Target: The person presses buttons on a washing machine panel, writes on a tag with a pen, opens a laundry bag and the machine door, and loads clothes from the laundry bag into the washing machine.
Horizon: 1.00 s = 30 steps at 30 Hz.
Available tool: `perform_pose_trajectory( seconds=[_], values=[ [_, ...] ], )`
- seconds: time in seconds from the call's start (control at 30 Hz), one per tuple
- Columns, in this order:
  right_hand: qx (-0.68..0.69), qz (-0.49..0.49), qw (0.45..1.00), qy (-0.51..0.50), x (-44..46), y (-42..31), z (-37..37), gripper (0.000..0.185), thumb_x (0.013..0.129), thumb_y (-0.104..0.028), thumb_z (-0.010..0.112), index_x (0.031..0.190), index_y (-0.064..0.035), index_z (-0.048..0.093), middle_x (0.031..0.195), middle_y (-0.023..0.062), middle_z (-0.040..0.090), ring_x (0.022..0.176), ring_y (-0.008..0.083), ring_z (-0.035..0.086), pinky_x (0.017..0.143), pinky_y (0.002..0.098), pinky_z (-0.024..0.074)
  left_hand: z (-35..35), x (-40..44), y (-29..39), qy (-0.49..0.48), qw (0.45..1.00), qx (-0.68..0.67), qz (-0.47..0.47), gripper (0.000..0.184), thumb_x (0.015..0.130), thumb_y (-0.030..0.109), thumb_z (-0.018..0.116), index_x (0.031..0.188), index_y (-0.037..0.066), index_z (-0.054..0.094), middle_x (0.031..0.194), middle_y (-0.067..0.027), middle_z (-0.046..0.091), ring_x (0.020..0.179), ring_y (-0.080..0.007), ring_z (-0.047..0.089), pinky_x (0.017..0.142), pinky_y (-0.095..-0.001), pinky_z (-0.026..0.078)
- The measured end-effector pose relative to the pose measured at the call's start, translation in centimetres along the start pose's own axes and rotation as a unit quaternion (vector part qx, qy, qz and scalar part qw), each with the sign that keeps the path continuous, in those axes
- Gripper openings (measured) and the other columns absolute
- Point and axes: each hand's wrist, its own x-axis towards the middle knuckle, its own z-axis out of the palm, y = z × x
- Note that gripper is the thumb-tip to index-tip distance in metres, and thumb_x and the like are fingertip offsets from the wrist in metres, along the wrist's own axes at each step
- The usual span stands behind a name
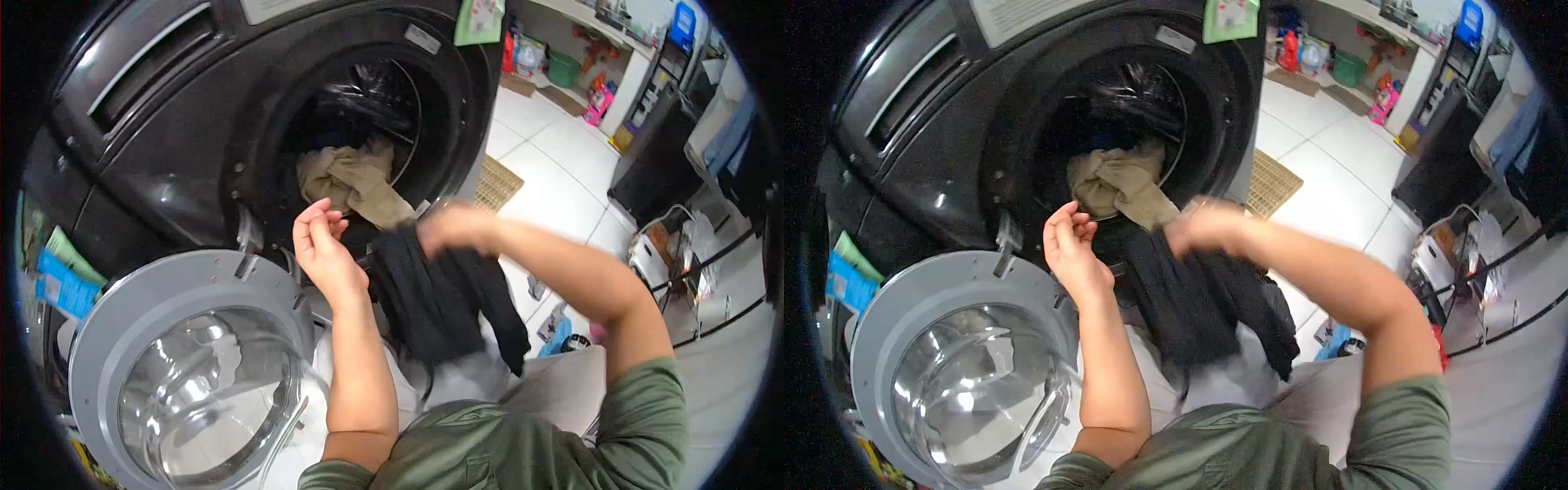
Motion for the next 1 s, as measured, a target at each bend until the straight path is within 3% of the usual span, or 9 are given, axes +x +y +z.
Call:
perform_pose_trajectory(
  seconds=[0.07,0.2,0.33,0.43,0.5,0.67,0.83,0.93,1.0],
  values=[
    [0.499,-0.037,0.824,0.265,4.1,-4.4,-7.9,0.044,0.084,-0.032,0.069,0.114,-0.0013,0.06,0.1,0.0104,0.065,0.094,0.0164,0.059,0.081,0.0333,0.048,0.6,-0.3,0.0,-0.013,0.999,-0.045,-0.013,0.016,0.099,0.013,0.05,0.106,0.002,0.06,0.097,-0.0069,0.062,0.076,-0.0103,0.058,0.072,-0.0248,0.05],
    [0.198,-0.086,0.875,0.434,7.4,-2.4,-11.8,0.036,0.087,-0.033,0.069,0.1,0.0002,0.065,0.094,0.0102,0.068,0.082,0.0151,0.063,0.07,0.032,0.0504,0.8,0.3,0.2,0.022,0.999,-0.01,0.024,0.017,0.097,0.013,0.053,0.109,0.003,0.059,0.093,-0.0064,0.06,0.077,-0.0133,0.058,0.073,-0.0283,0.05],
    [0.056,0.087,0.978,0.18,6.5,5.0,-0.7,0.027,0.082,-0.026,0.068,0.081,0.0005,0.07,0.067,0.0136,0.068,0.059,0.0258,0.066,0.064,0.0387,0.0556,1.0,0.2,0.3,-0.032,0.99,-0.103,-0.096,0.017,0.094,0.01,0.055,0.108,0.002,0.06,0.091,-0.0062,0.061,0.077,-0.0135,0.058,0.073,-0.0285,0.051],
    [-0.268,0.141,0.93,0.209,3.8,14.9,13.3,0.077,0.075,-0.02,0.069,0.143,-0.0141,0.033,0.13,0.017,0.052,0.118,0.0344,0.054,0.092,0.038,0.0469,0.8,0.3,-0.7,-0.068,0.983,-0.106,-0.132,0.017,0.093,0.009,0.055,0.108,0.002,0.061,0.089,-0.0058,0.062,0.074,-0.0135,0.058,0.072,-0.0285,0.052],
    [-0.316,0.214,0.924,-0.003,0.2,15.6,15.6,0.067,0.078,-0.015,0.063,0.14,-0.0139,0.037,0.106,0.0131,0.068,0.099,0.0294,0.065,0.088,0.038,0.0485,0.9,0.1,-1.0,-0.063,0.983,-0.083,-0.148,0.016,0.093,0.009,0.054,0.106,0.003,0.062,0.088,-0.0049,0.062,0.073,-0.013,0.059,0.071,-0.028,0.052],
    [-0.307,0.093,0.907,0.274,-4.7,16.9,11.0,0.005,0.077,-0.013,0.057,0.075,-0.0121,0.06,0.061,0.0125,0.062,0.058,0.0338,0.064,0.054,0.0468,0.0501,1.8,-0.6,-1.4,-0.109,0.975,-0.065,-0.184,0.015,0.094,0.01,0.054,0.104,0.003,0.062,0.087,-0.0037,0.062,0.072,-0.0116,0.057,0.07,-0.0269,0.049],
    [-0.314,-0.053,0.803,0.503,-12.7,1.7,-5.3,0.022,0.076,-0.007,0.064,0.093,-0.0173,0.072,0.071,0.0101,0.067,0.058,0.0284,0.062,0.058,0.0365,0.0491,3.5,-2.0,-2.6,-0.199,0.956,-0.014,-0.214,0.018,0.096,0.018,0.056,0.106,0.005,0.063,0.091,-0.0029,0.063,0.072,-0.0093,0.056,0.071,-0.0246,0.047],
    [-0.007,-0.105,0.724,0.681,-13.9,-3.1,-7.3,0.018,0.085,-0.007,0.062,0.101,-0.0062,0.072,0.088,0.0156,0.07,0.07,0.0227,0.068,0.071,0.0328,0.0527,4.2,-2.7,-3.6,-0.26,0.947,0.145,-0.118,0.022,0.097,0.021,0.056,0.107,0.004,0.064,0.098,-0.0032,0.065,0.074,-0.0073,0.055,0.072,-0.0235,0.047],
    [-0.316,-0.03,0.786,0.531,-14.4,0.3,-8.7,0.018,0.087,-0.009,0.062,0.101,-0.0044,0.071,0.084,0.0112,0.071,0.069,0.0155,0.067,0.068,0.0302,0.0523,4.4,-2.6,-3.5,-0.273,0.945,0.162,-0.076,0.024,0.097,0.023,0.058,0.108,0.002,0.064,0.103,-0.004,0.064,0.08,-0.0074,0.055,0.075,-0.0223,0.046]
  ],
)
